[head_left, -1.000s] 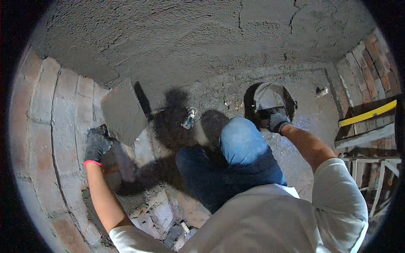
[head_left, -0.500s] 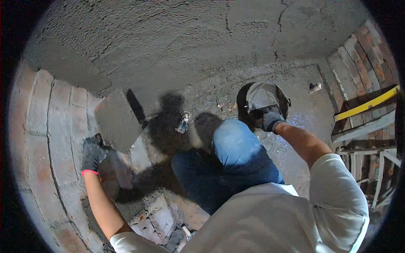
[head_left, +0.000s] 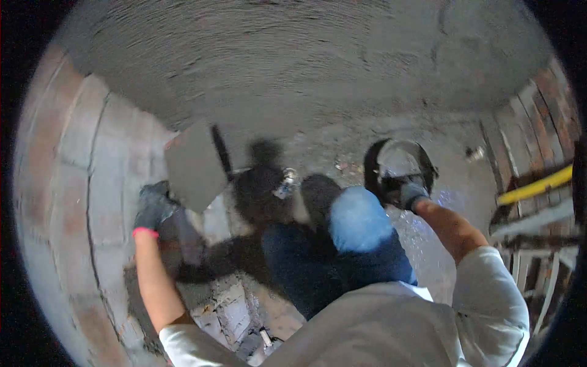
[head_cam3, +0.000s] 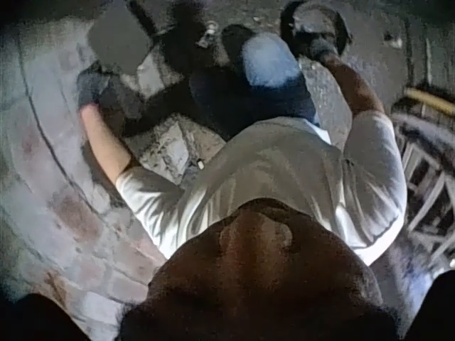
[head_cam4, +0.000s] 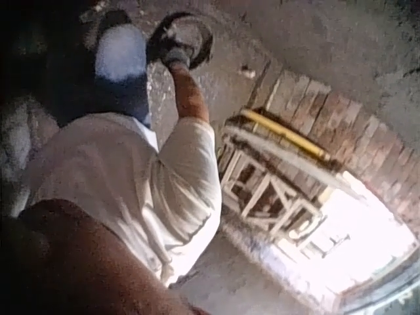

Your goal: Applying plaster to a brick wall using a hawk and trowel.

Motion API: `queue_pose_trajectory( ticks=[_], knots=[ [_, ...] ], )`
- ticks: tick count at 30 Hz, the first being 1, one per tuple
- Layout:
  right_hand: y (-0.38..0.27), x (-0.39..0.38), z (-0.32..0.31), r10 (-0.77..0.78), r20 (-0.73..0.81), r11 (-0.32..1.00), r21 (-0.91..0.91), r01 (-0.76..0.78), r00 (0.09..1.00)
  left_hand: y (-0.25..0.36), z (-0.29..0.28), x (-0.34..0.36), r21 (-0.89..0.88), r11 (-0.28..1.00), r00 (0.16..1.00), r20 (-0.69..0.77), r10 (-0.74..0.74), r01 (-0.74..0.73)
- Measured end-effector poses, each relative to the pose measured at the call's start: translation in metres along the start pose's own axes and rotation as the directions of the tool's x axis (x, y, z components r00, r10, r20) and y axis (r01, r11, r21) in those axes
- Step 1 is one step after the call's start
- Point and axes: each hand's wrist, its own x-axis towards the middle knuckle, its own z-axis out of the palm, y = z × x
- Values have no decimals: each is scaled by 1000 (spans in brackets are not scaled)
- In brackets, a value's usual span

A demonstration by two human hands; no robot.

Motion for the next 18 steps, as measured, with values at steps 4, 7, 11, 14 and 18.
queue_pose_trajectory(
  ticks=[4,7,11,14,18],
  knots=[
    [7,-3,8,64,63,981,-189,-51,996,-22,40,-7,-274,961,996,-92,-7,-19],
    [49,6,37,-54,107,969,-236,78,993,14,86,-4,-94,974,960,-213,181,-205],
    [94,27,75,-336,18,941,53,335,942,59,237,9,-522,792,948,-219,233,-315],
    [63,11,31,-42,210,960,-261,98,977,154,220,31,-475,811,935,-80,346,-341],
    [32,31,5,-517,142,802,-264,536,844,214,263,53,-945,113,928,323,184,306]
  ],
)
